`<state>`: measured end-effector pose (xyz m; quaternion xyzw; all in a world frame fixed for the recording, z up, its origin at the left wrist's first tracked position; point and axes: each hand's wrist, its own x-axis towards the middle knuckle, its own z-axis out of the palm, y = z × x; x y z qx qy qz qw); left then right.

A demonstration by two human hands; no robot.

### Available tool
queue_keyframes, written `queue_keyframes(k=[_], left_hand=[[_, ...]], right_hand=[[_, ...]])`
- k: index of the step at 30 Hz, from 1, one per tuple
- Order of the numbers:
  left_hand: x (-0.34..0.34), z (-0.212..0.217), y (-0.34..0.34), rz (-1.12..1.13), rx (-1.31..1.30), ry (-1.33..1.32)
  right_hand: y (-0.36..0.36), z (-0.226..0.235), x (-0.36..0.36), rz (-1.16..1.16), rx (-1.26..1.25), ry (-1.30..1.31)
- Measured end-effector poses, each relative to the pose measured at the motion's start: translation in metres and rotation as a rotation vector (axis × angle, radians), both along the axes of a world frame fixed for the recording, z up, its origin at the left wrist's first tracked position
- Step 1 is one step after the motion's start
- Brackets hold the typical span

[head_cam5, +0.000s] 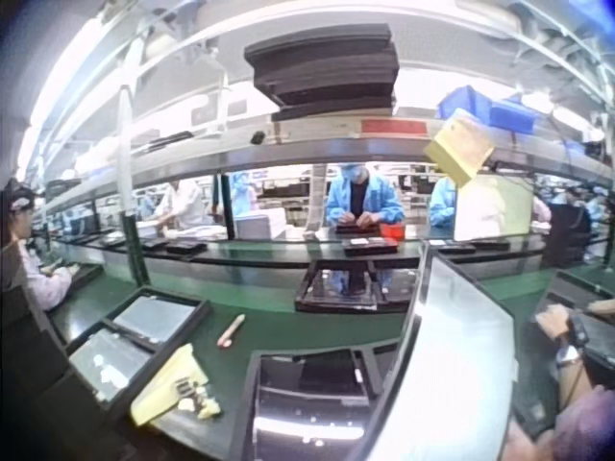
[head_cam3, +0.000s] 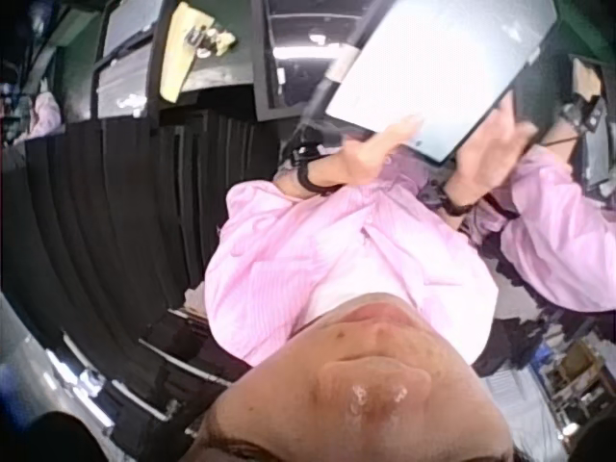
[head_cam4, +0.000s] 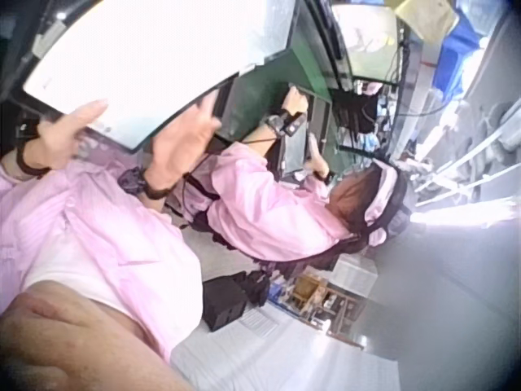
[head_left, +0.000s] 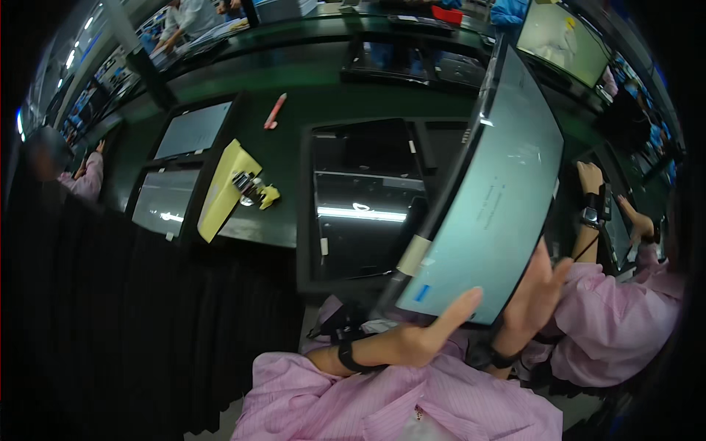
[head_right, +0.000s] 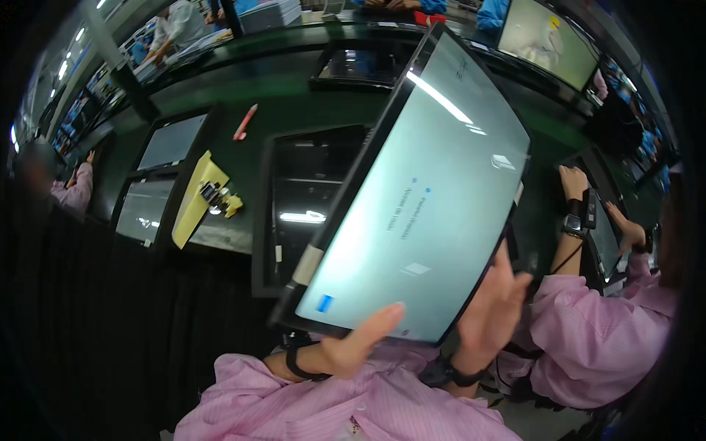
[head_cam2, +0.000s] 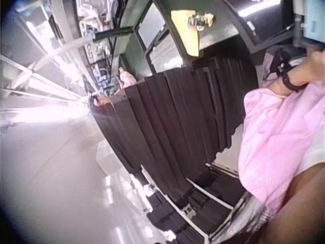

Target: The person removes protective plastic films from tablet screens by hand, then checks the display functionality of each tablet.

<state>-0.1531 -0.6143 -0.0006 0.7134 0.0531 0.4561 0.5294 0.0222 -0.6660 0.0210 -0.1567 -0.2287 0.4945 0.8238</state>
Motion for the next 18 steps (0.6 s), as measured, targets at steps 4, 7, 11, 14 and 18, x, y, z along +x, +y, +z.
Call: queue_keyframes(k=[4, 7, 11, 14, 18], left_hand=[[0.000, -0.001, -0.010, -0.244, -0.309, -0.082], [-0.045, 0.000, 0.002, -0.542, -0.709, -0.077], [-0.046, 0.039, 0.016, -0.496, -0.953, -0.200], [-0.046, 0.038, 0.021, -0.483, -0.981, -0.164], [-0.040, 0.032, 0.028, -0.531, -0.984, -0.174]], right_hand=[[0.043, -0.012, -0.010, -0.173, -0.297, 0.049], [0.047, -0.014, -0.012, -0.174, -0.276, 0.014], [0.047, -0.010, -0.022, -0.314, -0.358, -0.110], [0.048, -0.008, -0.023, -0.291, -0.359, -0.134], [0.052, -0.013, -0.017, -0.236, -0.365, -0.118]])
